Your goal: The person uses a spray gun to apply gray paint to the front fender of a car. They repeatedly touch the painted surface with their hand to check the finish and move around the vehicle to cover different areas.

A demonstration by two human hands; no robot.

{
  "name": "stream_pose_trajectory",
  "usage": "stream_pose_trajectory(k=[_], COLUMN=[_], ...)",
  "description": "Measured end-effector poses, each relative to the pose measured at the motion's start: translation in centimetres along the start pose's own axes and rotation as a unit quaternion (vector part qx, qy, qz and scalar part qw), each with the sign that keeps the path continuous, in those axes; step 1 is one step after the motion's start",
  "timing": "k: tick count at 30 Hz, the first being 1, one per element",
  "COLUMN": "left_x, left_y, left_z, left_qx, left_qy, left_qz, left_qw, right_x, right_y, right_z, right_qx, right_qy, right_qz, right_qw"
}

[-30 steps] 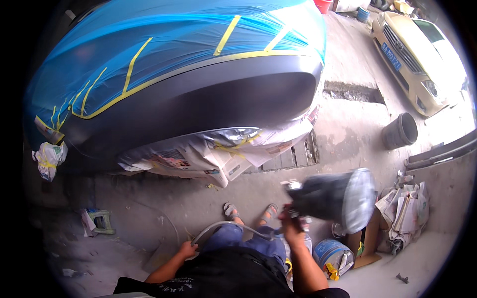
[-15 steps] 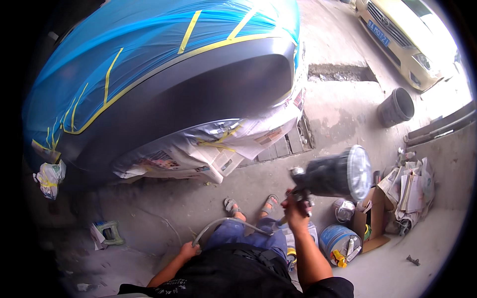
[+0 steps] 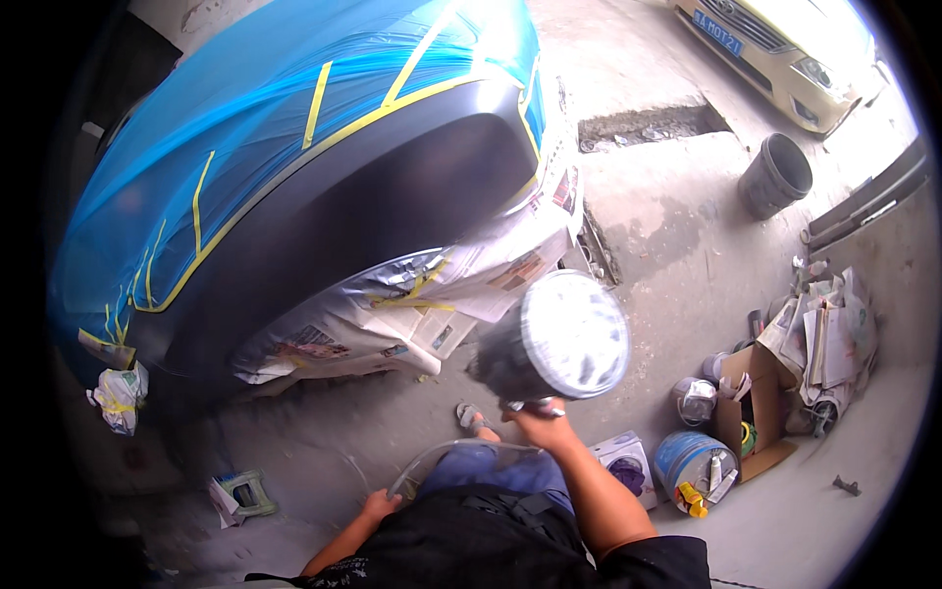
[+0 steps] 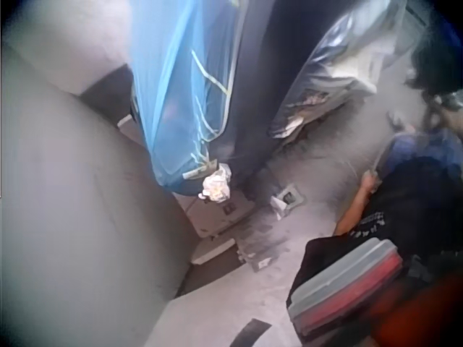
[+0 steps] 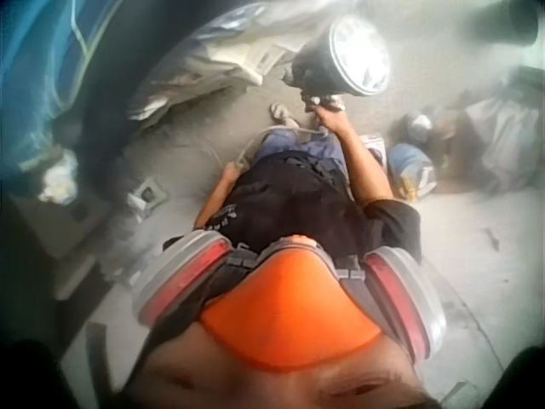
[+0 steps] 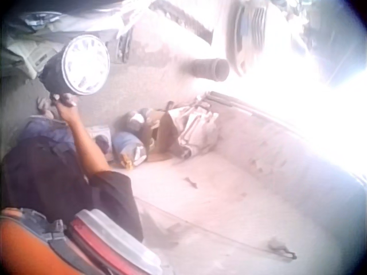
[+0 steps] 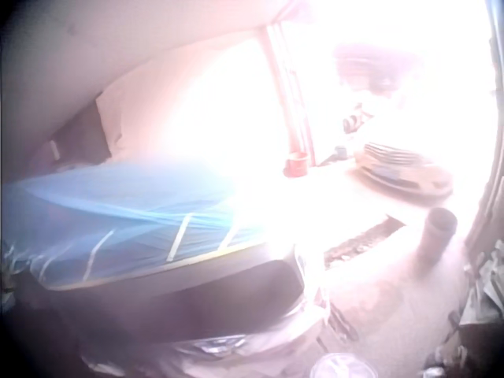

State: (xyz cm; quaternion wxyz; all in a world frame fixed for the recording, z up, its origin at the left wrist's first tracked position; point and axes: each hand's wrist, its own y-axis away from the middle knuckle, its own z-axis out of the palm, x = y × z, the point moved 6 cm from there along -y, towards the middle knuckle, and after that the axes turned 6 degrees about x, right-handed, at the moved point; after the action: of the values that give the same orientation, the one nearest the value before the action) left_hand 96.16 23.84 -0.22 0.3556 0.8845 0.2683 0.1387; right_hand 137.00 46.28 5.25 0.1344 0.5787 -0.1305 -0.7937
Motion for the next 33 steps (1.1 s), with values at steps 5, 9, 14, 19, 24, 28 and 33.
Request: stream_pose_trajectory(k=[5,9,14,19,24,28,33], left_x=[1.7,1.5,1.6,1.9,1.6,1.7,3.9], left_y=[0.8,0.1,-0.3,-0.7,-2.0,-2.2,-0.8], left_z=[-0.2,0.5,1.0,0.5,1.7,2.1,0.8], left_qx=[0.009,0.018,-0.007,-0.017,-0.022,0.009,-0.022], left_qy=[0.037,0.034,0.005,-0.02,-0.002,0.019,0.047], left_qz=[-0.009,0.016,0.025,0.035,0.013,0.029,-0.002], left_qw=[0.999,0.999,1.0,0.999,1.0,0.999,0.999], right_x=[-2.9,-5.5,-5.4,7.9,-5.4,-10.8,-14.1], right_y=[-1.3,-1.8,-0.5,1.4,1.2,0.5,0.1], right_z=[-8.0,-11.3,-8.3,-6.1,-4.5,-9.8,-11.6], right_qx=[0.219,0.302,0.234,-0.037,0.057,0.251,0.296], right_qy=[-0.051,-0.103,0.062,0.418,0.075,-0.073,-0.052], right_qz=[0.021,-0.017,-0.023,-0.168,-0.119,-0.009,-0.02], right_qw=[0.974,0.948,0.97,0.892,0.988,0.965,0.953])
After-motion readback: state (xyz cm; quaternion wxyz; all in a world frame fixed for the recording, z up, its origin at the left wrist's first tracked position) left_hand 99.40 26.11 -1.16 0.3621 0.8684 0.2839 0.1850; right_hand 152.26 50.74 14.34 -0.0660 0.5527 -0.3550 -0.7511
